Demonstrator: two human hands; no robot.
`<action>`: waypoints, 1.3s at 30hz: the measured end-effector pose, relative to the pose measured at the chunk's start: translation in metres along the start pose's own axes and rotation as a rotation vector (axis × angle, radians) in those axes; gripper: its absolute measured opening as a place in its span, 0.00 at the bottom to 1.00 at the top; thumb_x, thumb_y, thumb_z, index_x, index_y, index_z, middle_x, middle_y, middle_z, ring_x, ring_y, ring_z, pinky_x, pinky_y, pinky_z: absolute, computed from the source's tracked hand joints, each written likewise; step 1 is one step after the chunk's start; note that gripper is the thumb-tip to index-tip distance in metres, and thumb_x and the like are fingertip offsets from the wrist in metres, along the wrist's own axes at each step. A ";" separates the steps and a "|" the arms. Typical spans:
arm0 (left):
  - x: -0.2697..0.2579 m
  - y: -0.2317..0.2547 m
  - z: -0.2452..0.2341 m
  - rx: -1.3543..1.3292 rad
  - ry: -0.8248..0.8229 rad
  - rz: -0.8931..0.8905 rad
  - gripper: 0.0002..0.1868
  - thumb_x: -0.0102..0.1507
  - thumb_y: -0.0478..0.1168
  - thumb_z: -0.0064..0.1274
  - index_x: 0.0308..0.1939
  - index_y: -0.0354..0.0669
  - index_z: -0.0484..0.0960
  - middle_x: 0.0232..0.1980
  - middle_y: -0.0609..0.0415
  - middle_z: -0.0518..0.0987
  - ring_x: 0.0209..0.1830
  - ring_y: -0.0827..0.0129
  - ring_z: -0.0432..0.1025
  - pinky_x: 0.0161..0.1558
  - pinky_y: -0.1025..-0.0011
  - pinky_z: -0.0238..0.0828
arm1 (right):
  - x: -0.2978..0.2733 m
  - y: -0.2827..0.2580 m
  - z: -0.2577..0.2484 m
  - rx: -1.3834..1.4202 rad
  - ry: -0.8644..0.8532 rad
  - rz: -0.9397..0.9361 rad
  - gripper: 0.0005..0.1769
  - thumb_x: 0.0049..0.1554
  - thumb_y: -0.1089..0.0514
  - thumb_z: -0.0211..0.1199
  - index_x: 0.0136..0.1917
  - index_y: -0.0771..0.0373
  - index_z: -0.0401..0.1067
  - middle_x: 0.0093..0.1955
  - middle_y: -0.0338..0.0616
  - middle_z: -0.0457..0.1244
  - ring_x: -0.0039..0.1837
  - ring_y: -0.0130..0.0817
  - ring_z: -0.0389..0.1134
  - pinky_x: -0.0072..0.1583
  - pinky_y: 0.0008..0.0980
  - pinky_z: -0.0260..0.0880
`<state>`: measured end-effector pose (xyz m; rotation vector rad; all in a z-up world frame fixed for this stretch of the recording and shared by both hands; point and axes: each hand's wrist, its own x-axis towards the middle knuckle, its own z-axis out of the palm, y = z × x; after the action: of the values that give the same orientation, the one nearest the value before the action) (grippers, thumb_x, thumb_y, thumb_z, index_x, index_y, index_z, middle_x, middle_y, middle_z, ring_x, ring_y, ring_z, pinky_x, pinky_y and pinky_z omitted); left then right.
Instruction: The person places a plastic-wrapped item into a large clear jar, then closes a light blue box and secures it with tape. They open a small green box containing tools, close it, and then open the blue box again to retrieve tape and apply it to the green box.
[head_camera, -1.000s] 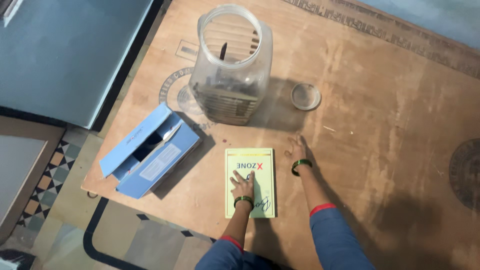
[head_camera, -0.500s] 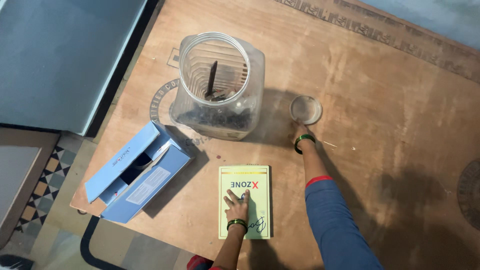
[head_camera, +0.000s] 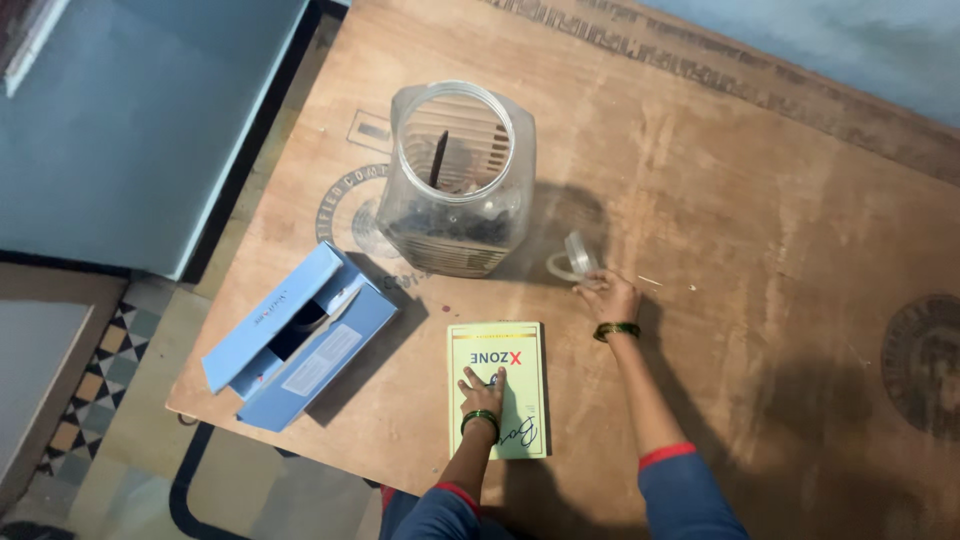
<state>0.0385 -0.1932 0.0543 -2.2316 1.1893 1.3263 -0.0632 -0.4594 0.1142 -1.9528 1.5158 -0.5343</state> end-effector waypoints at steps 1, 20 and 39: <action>-0.002 -0.003 -0.010 -0.009 -0.058 0.013 0.55 0.62 0.30 0.59 0.82 0.71 0.42 0.80 0.22 0.34 0.79 0.28 0.44 0.63 0.55 0.72 | -0.012 -0.016 -0.014 0.014 -0.005 0.029 0.17 0.44 0.60 0.80 0.46 0.64 0.79 0.42 0.44 0.73 0.44 0.27 0.73 0.49 0.30 0.74; -0.111 -0.089 -0.203 -1.851 -0.378 1.006 0.27 0.65 0.41 0.57 0.68 0.43 0.69 0.61 0.51 0.77 0.58 0.64 0.75 0.56 0.59 0.79 | -0.172 -0.190 -0.091 1.390 -0.155 0.299 0.25 0.60 0.65 0.59 0.70 0.59 0.61 0.45 0.41 0.68 0.42 0.28 0.69 0.45 0.28 0.70; -0.188 -0.123 -0.248 -1.252 0.135 0.975 0.32 0.63 0.38 0.60 0.71 0.38 0.70 0.55 0.47 0.82 0.49 0.72 0.77 0.48 0.74 0.78 | -0.213 -0.349 -0.080 -0.069 0.045 -0.283 0.74 0.28 0.55 0.78 0.82 0.50 0.42 0.78 0.55 0.44 0.77 0.59 0.49 0.74 0.57 0.54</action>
<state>0.2359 -0.1705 0.3239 -2.4522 1.9732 2.9781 0.0805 -0.2137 0.4184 -2.2392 1.3070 -0.6560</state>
